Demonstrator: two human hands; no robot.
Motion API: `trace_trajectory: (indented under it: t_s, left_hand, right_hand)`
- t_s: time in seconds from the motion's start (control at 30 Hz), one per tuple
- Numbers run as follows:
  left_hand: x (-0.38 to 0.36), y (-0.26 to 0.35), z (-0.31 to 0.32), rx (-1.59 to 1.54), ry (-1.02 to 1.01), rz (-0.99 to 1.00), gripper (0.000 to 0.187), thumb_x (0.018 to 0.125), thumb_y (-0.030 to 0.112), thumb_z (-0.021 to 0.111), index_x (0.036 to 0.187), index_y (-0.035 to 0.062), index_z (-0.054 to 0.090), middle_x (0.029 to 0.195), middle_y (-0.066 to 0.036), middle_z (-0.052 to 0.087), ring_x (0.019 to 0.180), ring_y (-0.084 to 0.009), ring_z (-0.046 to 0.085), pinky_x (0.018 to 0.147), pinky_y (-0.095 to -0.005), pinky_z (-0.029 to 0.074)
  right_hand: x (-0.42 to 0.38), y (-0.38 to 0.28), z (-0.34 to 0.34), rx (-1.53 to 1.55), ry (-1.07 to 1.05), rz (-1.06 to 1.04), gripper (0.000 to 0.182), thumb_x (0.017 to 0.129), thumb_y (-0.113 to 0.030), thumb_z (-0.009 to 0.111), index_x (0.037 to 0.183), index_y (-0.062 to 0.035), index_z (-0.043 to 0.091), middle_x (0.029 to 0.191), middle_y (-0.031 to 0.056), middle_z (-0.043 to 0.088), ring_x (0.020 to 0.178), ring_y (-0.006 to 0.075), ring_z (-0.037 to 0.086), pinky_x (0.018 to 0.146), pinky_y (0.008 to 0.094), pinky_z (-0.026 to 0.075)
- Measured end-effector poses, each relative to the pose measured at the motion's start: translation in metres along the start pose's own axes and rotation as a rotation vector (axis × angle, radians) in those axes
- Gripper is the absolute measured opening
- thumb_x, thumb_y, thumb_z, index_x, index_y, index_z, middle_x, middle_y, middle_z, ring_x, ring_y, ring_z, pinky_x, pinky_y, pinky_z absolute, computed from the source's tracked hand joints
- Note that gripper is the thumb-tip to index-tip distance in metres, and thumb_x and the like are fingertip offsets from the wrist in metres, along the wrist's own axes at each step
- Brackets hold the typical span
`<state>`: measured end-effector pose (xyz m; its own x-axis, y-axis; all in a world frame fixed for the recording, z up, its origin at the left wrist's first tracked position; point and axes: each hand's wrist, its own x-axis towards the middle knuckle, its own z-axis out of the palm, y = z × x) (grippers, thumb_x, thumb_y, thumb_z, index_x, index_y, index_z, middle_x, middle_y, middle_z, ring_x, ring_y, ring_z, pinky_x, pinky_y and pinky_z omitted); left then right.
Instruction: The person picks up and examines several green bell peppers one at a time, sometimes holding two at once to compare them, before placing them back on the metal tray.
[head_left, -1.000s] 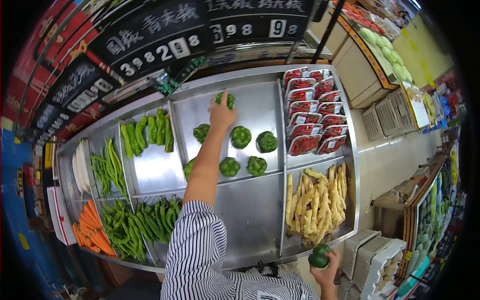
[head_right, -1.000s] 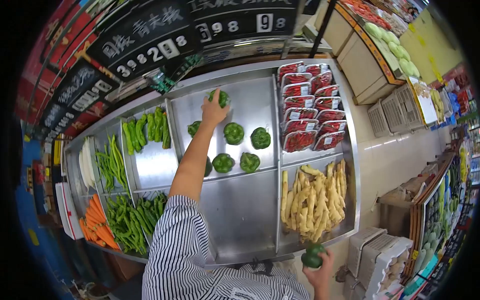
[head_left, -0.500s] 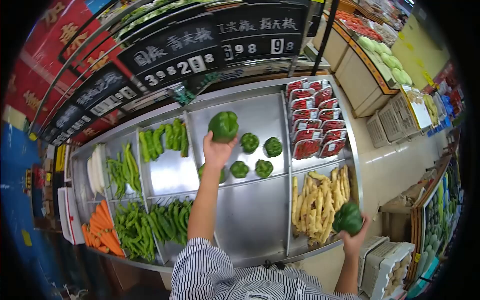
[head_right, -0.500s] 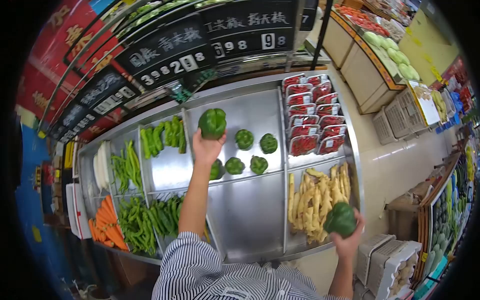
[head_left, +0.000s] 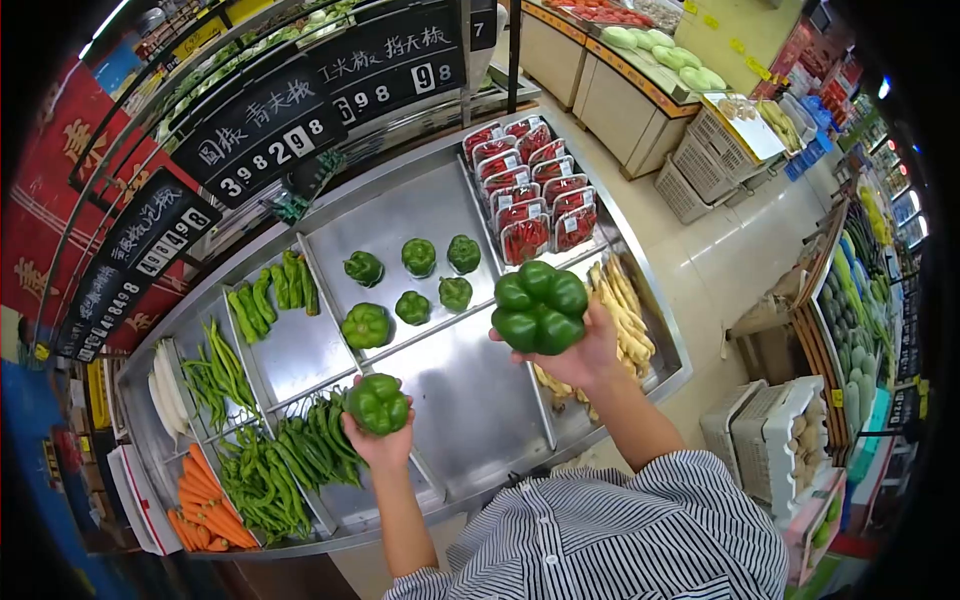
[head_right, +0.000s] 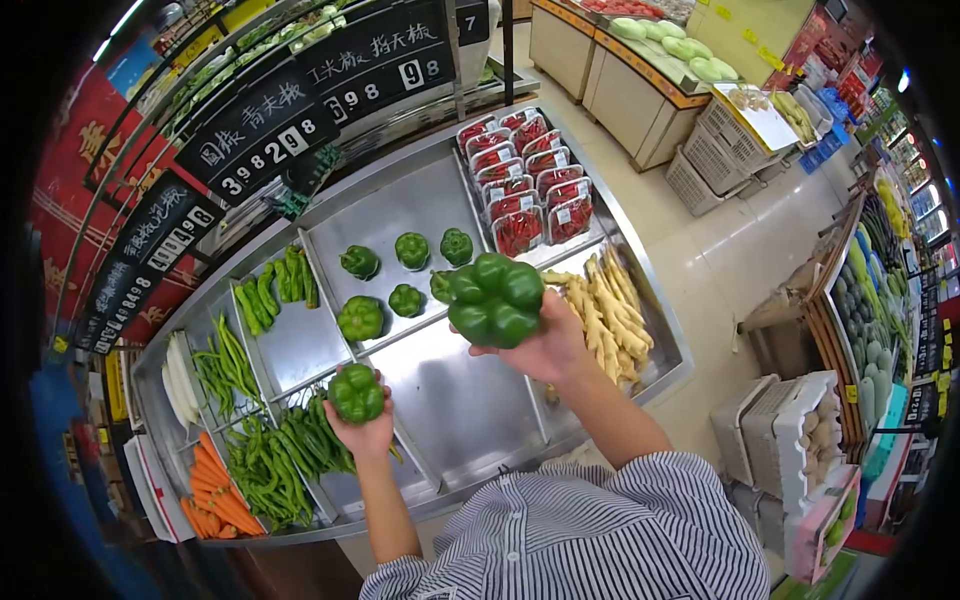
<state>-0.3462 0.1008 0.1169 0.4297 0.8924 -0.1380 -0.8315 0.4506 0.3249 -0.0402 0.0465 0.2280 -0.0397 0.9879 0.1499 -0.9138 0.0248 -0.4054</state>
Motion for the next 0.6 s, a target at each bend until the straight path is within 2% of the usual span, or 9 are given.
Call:
trace_trajectory:
  t_s: [0.03, 0.1, 0.17, 0.27, 0.3, 0.4, 0.5, 0.6]
  left_hand:
    - [-0.007, -0.004, 0.001, 0.031, 0.010, 0.012, 0.064, 0.091, 0.057, 0.048, 0.146, 0.0296, 0.034, 0.128, -0.020, 0.051, 0.101, -0.0383, 0.056, 0.077, -0.0444, 0.052]
    - [-0.019, -0.014, 0.005, 0.175, 0.047, 0.074, 0.064, 0.092, 0.056, 0.048, 0.148, 0.0300, 0.030, 0.129, -0.016, 0.052, 0.103, -0.0391, 0.056, 0.078, -0.0457, 0.052]
    - [-0.024, -0.020, 0.009, 0.289, 0.021, 0.096, 0.064, 0.092, 0.055, 0.049, 0.148, 0.0315, 0.027, 0.130, -0.012, 0.052, 0.105, -0.0397, 0.056, 0.078, -0.0474, 0.052]
    - [-0.031, -0.027, 0.007, 0.288, 0.020, 0.116, 0.062, 0.092, 0.056, 0.049, 0.146, 0.0316, 0.029, 0.132, -0.012, 0.051, 0.105, -0.0390, 0.056, 0.078, -0.0463, 0.051]
    - [-0.034, -0.030, 0.008, 0.258, 0.005, 0.101, 0.064, 0.091, 0.059, 0.048, 0.144, 0.0247, 0.035, 0.134, -0.012, 0.050, 0.106, -0.0378, 0.055, 0.079, -0.0446, 0.050]
    - [-0.041, -0.029, 0.016, 0.205, -0.076, -0.003, 0.070, 0.090, 0.062, 0.047, 0.142, 0.0163, 0.039, 0.135, -0.012, 0.049, 0.107, -0.0365, 0.055, 0.079, -0.0421, 0.048]
    - [-0.049, -0.030, 0.029, 0.243, 0.036, 0.015, 0.073, 0.089, 0.064, 0.047, 0.140, 0.0113, 0.042, 0.136, -0.015, 0.048, 0.107, -0.0357, 0.054, 0.080, -0.0401, 0.047]
    - [-0.055, -0.026, 0.031, 0.187, 0.005, -0.025, 0.073, 0.090, 0.064, 0.046, 0.142, 0.0121, 0.040, 0.137, -0.017, 0.047, 0.106, -0.0355, 0.055, 0.079, -0.0387, 0.047]
  right_hand:
    - [-0.004, 0.001, 0.000, 0.028, -0.022, -0.003, 0.085, 0.082, -0.056, 0.065, 0.147, -0.0173, 0.028, 0.143, 0.0188, 0.037, 0.123, 0.0475, 0.045, 0.085, 0.0517, 0.053]
    - [-0.015, 0.001, -0.006, 0.020, -0.050, 0.018, 0.089, 0.079, -0.065, 0.063, 0.149, -0.0240, 0.025, 0.145, 0.0203, 0.034, 0.124, 0.0517, 0.043, 0.082, 0.0557, 0.054]
    - [-0.024, 0.000, -0.007, -0.002, -0.084, 0.047, 0.090, 0.079, -0.063, 0.065, 0.149, -0.0233, 0.024, 0.145, 0.0212, 0.034, 0.124, 0.0515, 0.043, 0.081, 0.0568, 0.054]
    - [-0.034, 0.004, -0.002, -0.054, -0.052, 0.057, 0.093, 0.077, -0.062, 0.068, 0.149, -0.0214, 0.024, 0.143, 0.0225, 0.037, 0.122, 0.0514, 0.045, 0.078, 0.0585, 0.055]
    - [-0.037, 0.005, -0.001, -0.066, -0.035, 0.055, 0.093, 0.077, -0.062, 0.068, 0.148, -0.0211, 0.024, 0.142, 0.0225, 0.038, 0.122, 0.0514, 0.045, 0.079, 0.0585, 0.055]
    - [-0.044, 0.012, -0.003, -0.057, -0.017, 0.046, 0.092, 0.076, -0.061, 0.069, 0.148, -0.0206, 0.026, 0.141, 0.0219, 0.039, 0.122, 0.0513, 0.046, 0.079, 0.0584, 0.055]
    - [-0.052, 0.018, -0.008, -0.015, -0.017, 0.062, 0.090, 0.077, -0.059, 0.070, 0.147, -0.0201, 0.029, 0.141, 0.0208, 0.040, 0.121, 0.0510, 0.046, 0.079, 0.0580, 0.055]
    - [-0.056, 0.027, -0.013, 0.079, -0.019, 0.086, 0.087, 0.079, -0.062, 0.066, 0.145, -0.0177, 0.032, 0.142, 0.0200, 0.038, 0.122, 0.0511, 0.045, 0.078, 0.0555, 0.057]
